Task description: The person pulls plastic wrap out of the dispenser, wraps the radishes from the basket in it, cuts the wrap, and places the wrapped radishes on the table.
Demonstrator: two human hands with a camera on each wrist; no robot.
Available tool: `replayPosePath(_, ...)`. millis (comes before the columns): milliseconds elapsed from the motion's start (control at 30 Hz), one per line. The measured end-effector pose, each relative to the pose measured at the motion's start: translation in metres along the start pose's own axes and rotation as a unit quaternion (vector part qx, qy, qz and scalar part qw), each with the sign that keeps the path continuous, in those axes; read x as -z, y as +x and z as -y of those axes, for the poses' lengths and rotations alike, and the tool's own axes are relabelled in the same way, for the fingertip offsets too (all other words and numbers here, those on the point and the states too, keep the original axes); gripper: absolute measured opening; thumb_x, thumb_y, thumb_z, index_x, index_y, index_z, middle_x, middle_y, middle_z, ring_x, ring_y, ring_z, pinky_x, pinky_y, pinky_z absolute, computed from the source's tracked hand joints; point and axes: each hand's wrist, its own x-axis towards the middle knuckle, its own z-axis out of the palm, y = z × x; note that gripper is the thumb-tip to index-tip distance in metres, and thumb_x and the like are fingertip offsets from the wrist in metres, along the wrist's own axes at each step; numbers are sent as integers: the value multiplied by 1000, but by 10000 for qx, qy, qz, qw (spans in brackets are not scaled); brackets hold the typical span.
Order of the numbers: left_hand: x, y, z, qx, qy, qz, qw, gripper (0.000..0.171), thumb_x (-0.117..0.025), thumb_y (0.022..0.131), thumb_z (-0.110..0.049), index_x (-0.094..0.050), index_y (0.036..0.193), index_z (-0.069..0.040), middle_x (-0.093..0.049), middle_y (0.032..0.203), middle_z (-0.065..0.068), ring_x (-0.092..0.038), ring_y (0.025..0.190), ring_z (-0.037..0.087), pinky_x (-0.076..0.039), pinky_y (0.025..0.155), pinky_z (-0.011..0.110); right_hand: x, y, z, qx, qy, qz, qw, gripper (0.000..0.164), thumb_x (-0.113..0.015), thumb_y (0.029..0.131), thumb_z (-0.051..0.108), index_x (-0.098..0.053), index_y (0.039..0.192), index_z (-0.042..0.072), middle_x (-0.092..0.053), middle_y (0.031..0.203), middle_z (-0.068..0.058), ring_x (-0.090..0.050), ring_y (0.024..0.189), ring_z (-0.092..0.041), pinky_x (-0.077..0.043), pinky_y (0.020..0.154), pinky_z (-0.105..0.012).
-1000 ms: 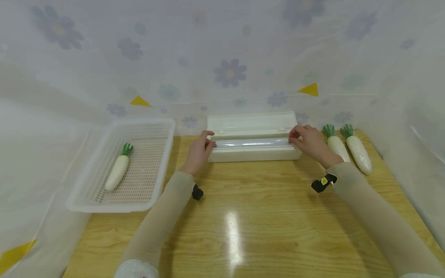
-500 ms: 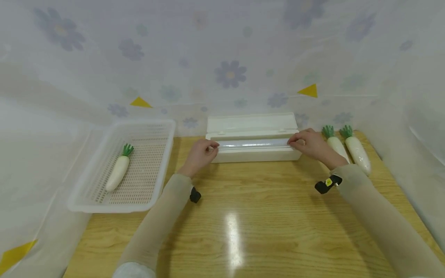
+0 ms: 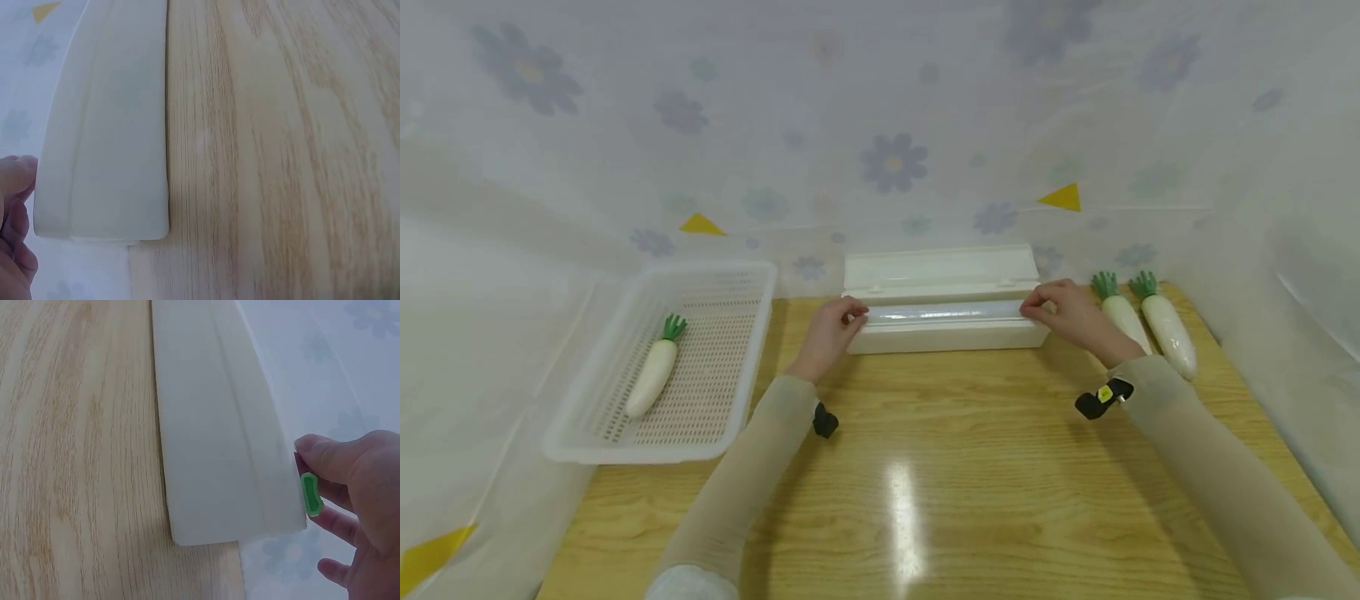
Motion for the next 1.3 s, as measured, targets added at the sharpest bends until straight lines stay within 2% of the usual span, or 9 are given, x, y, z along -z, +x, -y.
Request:
replayPosePath(133, 1, 0, 5, 277, -294, -66, 9992, 27, -69, 102, -12, -70, 127, -4, -74, 106, 12, -61, 88, 26, -51, 77, 40, -1, 0, 2, 25, -75, -275, 9996, 14, -65, 104, 13, -73, 104, 2, -65, 114, -23, -50, 119, -45, -43, 97, -64)
replayPosePath(233, 2, 1, 9, 443, -395, -89, 9982, 23, -70, 102, -15, -76, 122, -6, -75, 108, 10, -63, 92, 25, -53, 81, 40, -2, 2, 4, -8, -73, -369, 9993, 14, -64, 105, 13, -74, 102, 3, -66, 112, -21, -53, 115, -43, -45, 95, -62)
replayPosePath(367, 4, 2, 11, 625, -427, -162, 9970, 18, -70, 102, -18, -80, 113, -9, -76, 111, 8, -65, 99, 24, -54, 87, 40, -1, 6, 4, -102, -6, -440, 9990, 17, -63, 106, 16, -76, 100, 7, -70, 108, -16, -59, 109, -38, -50, 85, -55)
replayPosePath(467, 5, 3, 9, 845, -631, -201, 9942, 20, -70, 102, -21, -80, 114, -9, -76, 110, 7, -67, 96, 23, -55, 82, 38, 1, 9, 2, -144, 81, -525, 9985, 18, -62, 106, 17, -77, 100, 8, -72, 105, -15, -62, 105, -36, -51, 81, -52)
replayPosePath(600, 9, 6, 4, 984, -948, -258, 9903, 19, -70, 101, -22, -79, 112, -9, -77, 105, 7, -68, 90, 22, -54, 75, 36, 4, 9, 0, -171, 194, -589, 9979, 19, -60, 107, 17, -76, 102, 7, -72, 105, -15, -61, 104, -35, -49, 84, -53)
replayPosePath(733, 14, 9, 1, 872, -970, -365, 9908, 19, -70, 102, -22, -80, 110, -7, -76, 103, 9, -65, 87, 23, -51, 73, 35, 7, 8, 2, -49, 193, -736, 9971, 18, -59, 108, 15, -74, 104, 5, -73, 105, -16, -59, 102, -34, -46, 84, -52)
replayPosePath(1067, 25, 16, -6, 513, -851, -827, 9916, 25, -71, 101, -25, -80, 113, -5, -72, 100, 9, -56, 89, 23, -41, 74, 35, 22, 8, 12, 505, 103, -1202, 9914, 15, -61, 106, 9, -75, 106, 3, -74, 103, -17, -55, 95, -27, -38, 74, -36)
replayPosePath(1233, 35, 22, -7, 270, -979, -826, 9914, 23, -72, 100, -24, -81, 111, -6, -72, 98, 10, -58, 91, 23, -44, 79, 39, 29, 8, 16, 373, 92, -1360, 9900, 16, -63, 105, 12, -77, 106, 4, -73, 104, -15, -55, 98, -24, -38, 77, -36)
replayPosePath(1300, 40, 23, -7, 273, -1174, -704, 9902, 21, -73, 99, -23, -81, 110, -7, -75, 102, 11, -62, 97, 23, -49, 89, 41, 32, 8, 18, 183, 197, -1346, 9905, 19, -63, 106, 16, -78, 108, 5, -71, 108, -14, -55, 101, -20, -39, 79, -37)
